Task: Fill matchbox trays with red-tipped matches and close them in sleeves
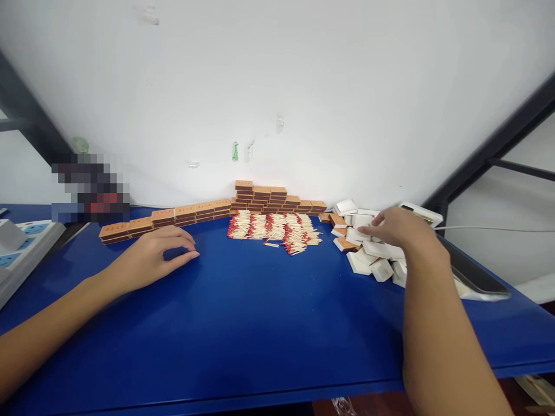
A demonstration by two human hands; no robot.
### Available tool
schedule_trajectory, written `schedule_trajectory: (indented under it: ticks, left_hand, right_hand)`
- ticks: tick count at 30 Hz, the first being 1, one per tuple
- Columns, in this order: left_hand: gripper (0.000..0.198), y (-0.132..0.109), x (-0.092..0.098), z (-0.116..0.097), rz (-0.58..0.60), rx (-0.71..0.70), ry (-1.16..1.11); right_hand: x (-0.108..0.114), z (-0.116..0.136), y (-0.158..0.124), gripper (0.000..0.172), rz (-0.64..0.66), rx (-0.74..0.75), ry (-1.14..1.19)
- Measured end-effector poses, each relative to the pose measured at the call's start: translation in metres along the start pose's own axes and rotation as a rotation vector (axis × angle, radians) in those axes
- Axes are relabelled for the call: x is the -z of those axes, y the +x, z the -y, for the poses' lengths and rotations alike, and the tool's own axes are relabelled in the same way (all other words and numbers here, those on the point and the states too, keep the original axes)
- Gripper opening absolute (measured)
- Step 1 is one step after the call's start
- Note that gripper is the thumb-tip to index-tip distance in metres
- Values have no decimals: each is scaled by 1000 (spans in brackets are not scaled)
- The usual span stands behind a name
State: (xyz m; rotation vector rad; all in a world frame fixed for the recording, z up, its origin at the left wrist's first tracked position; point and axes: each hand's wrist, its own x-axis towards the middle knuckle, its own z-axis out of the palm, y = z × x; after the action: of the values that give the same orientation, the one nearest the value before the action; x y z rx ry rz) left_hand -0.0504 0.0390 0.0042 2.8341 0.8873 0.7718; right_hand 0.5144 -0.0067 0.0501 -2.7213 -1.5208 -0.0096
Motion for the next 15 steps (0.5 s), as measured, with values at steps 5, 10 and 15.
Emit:
schedule_trajectory:
  ticks: [5, 10, 15]
  left_hand:
    - [26, 0, 0, 0, -6, 9, -11]
    - [27, 1, 2, -1, -11, 4, -21]
    - [27, 0, 2, 0, 1, -1, -3]
  right_hand:
    - [0, 1, 1, 27, 66, 21, 0]
    - [3, 4, -2, 25, 46, 11, -9]
    - [5, 7, -8, 29, 4, 29, 0]
